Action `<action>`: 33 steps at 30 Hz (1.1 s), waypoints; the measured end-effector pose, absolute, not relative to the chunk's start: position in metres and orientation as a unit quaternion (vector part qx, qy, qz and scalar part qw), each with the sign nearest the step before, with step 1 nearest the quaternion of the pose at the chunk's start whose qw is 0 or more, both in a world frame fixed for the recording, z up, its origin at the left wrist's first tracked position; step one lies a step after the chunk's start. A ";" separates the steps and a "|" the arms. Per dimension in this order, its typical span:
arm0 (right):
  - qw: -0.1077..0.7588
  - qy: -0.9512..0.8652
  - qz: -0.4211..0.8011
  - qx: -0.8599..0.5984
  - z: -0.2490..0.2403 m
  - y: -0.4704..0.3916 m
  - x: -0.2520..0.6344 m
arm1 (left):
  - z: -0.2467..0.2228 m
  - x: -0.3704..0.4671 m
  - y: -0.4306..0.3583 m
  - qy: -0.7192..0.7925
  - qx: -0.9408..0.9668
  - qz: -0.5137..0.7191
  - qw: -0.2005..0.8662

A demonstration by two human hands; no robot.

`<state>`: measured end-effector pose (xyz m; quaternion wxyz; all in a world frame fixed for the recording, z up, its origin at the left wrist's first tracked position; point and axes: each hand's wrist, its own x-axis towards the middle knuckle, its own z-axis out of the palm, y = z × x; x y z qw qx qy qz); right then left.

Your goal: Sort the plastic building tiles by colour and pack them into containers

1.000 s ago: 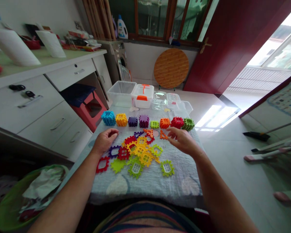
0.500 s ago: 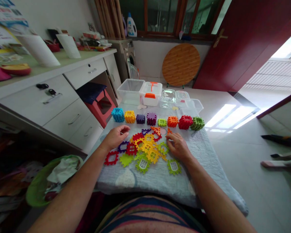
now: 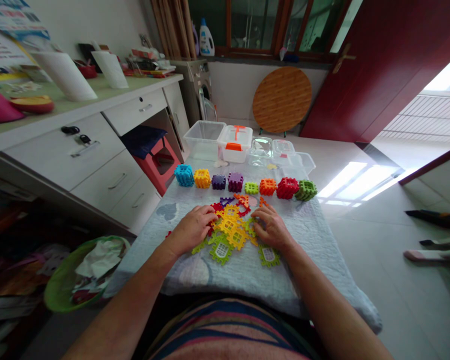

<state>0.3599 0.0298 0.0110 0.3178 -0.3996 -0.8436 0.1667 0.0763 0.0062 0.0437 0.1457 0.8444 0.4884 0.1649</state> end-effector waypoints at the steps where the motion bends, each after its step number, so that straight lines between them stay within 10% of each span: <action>1: 0.317 -0.842 0.168 -0.403 0.011 0.030 0.360 | 0.042 0.076 0.007 0.490 0.844 0.166 0.139; 33: 0.286 -0.864 0.155 -0.385 0.023 0.017 0.354 | 0.054 0.102 0.017 0.466 0.842 0.232 0.140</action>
